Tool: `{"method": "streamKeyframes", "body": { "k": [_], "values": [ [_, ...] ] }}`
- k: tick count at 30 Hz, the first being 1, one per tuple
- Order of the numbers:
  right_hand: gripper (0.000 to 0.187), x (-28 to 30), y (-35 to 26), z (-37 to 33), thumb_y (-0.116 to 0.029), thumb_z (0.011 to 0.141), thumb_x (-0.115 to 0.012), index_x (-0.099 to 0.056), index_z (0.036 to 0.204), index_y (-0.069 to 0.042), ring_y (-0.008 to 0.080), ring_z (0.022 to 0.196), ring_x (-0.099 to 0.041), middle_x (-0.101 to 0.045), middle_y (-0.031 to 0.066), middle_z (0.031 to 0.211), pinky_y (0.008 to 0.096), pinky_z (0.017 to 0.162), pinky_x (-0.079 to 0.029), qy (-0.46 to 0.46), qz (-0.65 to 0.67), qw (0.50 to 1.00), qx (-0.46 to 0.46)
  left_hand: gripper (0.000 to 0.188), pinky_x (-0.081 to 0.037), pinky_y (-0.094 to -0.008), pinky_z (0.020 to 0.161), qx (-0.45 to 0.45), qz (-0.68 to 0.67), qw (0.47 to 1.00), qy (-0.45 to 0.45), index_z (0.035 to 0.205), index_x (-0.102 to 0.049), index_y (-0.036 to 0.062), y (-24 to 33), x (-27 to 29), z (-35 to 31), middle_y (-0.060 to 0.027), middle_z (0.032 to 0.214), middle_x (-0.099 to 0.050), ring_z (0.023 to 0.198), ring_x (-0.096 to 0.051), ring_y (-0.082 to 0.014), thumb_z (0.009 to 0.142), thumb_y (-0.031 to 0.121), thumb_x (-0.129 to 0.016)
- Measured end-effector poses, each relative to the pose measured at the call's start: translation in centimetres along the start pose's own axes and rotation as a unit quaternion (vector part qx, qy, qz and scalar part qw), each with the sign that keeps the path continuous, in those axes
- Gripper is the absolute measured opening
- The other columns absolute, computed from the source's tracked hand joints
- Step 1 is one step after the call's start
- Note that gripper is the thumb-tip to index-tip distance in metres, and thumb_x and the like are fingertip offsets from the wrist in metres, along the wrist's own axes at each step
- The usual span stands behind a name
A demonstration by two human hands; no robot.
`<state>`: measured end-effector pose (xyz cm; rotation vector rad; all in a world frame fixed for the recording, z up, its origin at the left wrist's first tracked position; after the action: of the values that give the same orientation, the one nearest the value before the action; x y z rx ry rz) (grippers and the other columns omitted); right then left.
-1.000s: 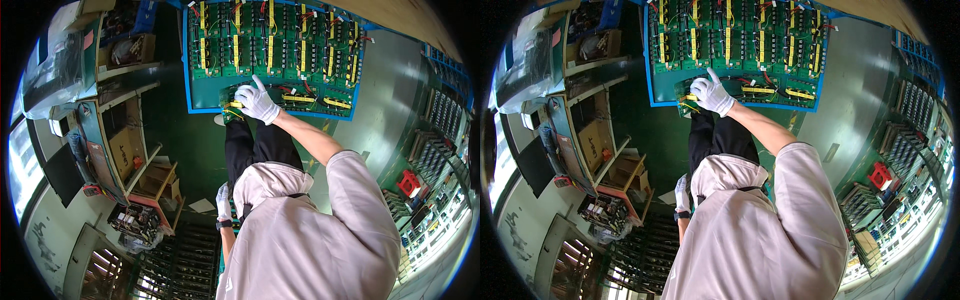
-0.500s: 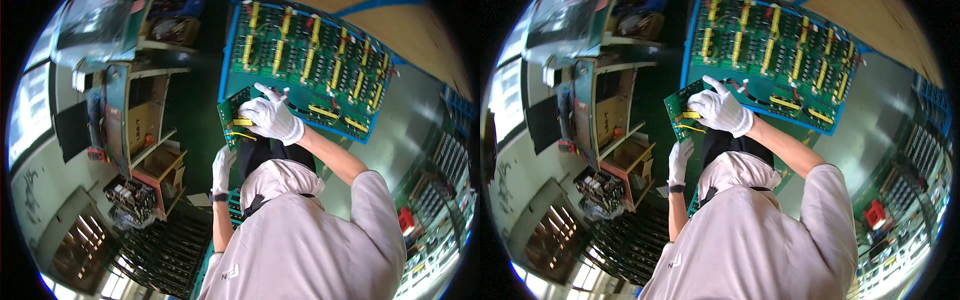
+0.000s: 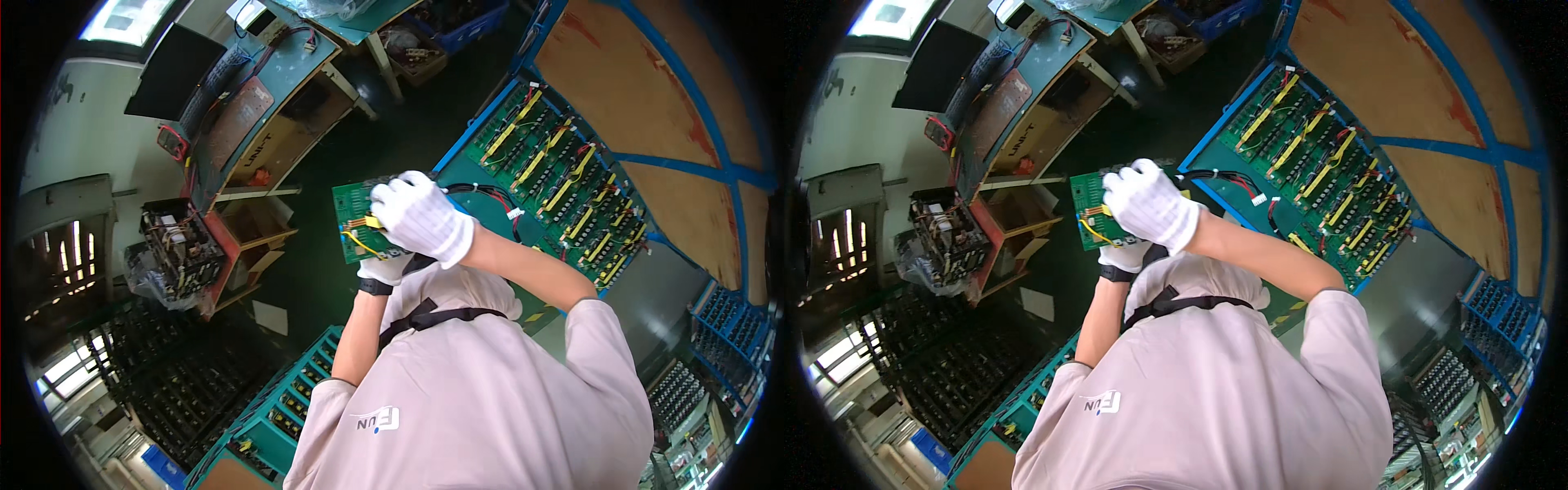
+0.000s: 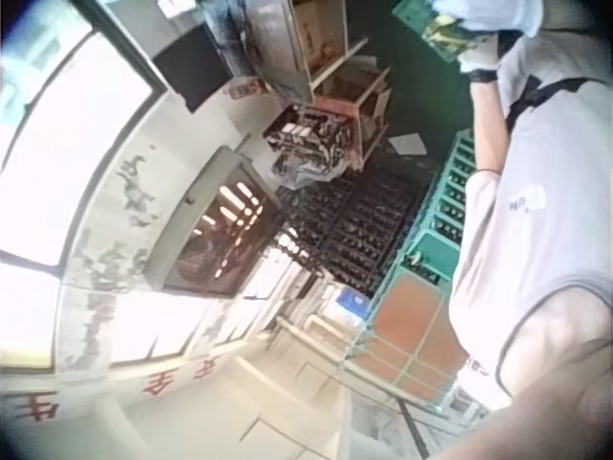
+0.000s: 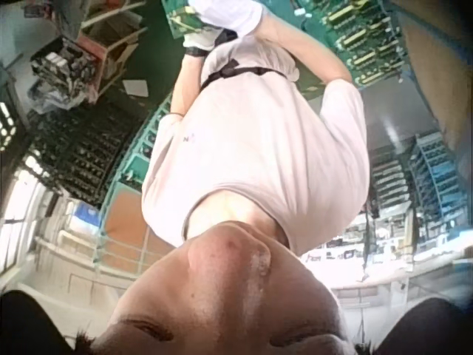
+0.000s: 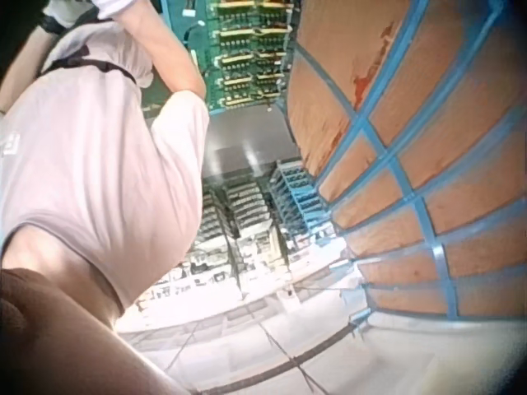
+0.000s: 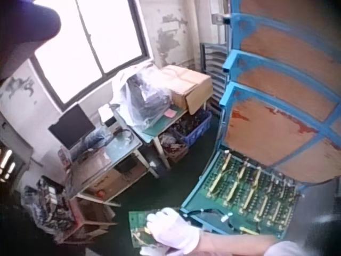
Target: The recorder takes a circuit board from a rack, brings it to a workbench, connects wires for testing, checks components, and then returns it to a different rack.
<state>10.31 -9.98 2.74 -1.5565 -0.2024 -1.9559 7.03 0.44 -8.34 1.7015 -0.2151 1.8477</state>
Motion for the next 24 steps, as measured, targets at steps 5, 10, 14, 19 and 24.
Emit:
{"method": "streamKeyframes", "body": {
  "k": [5, 10, 14, 19, 24],
  "values": [
    [0.055, 5.7, -0.6, 4.1, -0.028, 0.073, -0.087, -0.067, 0.12, -0.008, 0.0299, 0.099, -0.069, -0.069, 0.0103, 0.11, 0.0425, 0.092, -0.053, 0.056, 0.11, 0.991, 0.044, 0.062, -0.04, -0.0477, 0.115, 0.051, -0.155, 0.986, 0.04, 0.145, -0.056, 0.0153, -3.7, 2.4, 0.7, -0.0098, 0.144, -0.058, 0.135, -0.052, -0.0312, 0.092, 0.042, -0.073],
    [0.051, 9.6, -2.8, 5.3, -0.027, 0.075, -0.089, -0.069, 0.118, -0.008, 0.0337, 0.093, -0.069, -0.071, 0.0123, 0.105, 0.0447, 0.081, -0.054, 0.104, 0.156, 0.982, 0.014, 0.055, -0.04, -0.044, 0.116, 0.109, -0.286, 0.949, 0.074, 0.143, -0.057, 0.0151, -7.9, 2.8, 0.6, -0.0081, 0.144, -0.06, 0.135, -0.055, -0.0279, 0.097, 0.042, -0.068],
    [0.062, 4.3, -9.2, 8.8, -0.035, 0.079, -0.086, -0.063, 0.129, -0.006, 0.027, 0.085, -0.068, -0.07, 0.0067, 0.094, 0.0399, 0.077, -0.051, 0.151, 0.089, 0.985, 0.012, 0.056, -0.037, -0.0448, 0.119, 0.107, -0.507, 0.854, 0.048, 0.148, -0.052, 0.0144, -10.5, 2.4, 0.8, -0.0101, 0.149, -0.055, 0.139, -0.05, -0.0279, 0.1, 0.042, -0.064],
    [0.053, 1.6, -11.0, 13.9, -0.031, 0.077, -0.084, -0.067, 0.124, -0.011, 0.0236, 0.083, -0.067, -0.067, 0.0031, 0.089, 0.0393, 0.078, -0.05, 0.15, 0.097, 0.98, 0.089, 0.061, -0.034, -0.0458, 0.12, 0.118, -0.543, 0.829, 0.069, 0.152, -0.045, 0.0137, -13.8, 4.3, 1.5, -0.0119, 0.153, -0.051, 0.141, -0.047, -0.0284, 0.101, 0.042, -0.062],
    [0.03, 2.2, -8.5, 21.5, -0.005, 0.079, -0.075, -0.071, 0.108, -0.013, 0.0256, 0.083, -0.067, -0.068, 0.0024, 0.086, 0.0391, 0.075, -0.051, 0.095, 0.114, 0.966, 0.214, 0.066, -0.029, -0.0467, 0.123, 0.139, -0.49, 0.857, 0.08, 0.157, -0.039, 0.0141, -16.9, 7.1, 4.3, -0.0118, 0.158, -0.044, 0.146, -0.041, -0.0281, 0.101, 0.043, -0.062]
  ]
}}
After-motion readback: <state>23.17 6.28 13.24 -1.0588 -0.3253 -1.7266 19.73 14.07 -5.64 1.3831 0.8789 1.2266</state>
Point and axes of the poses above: each hand's wrist, its own z-axis towards the middle knuckle, its own x-axis out of the back of the hand, y = z × x, the point moved 6 cm from there along z, towards the middle knuckle
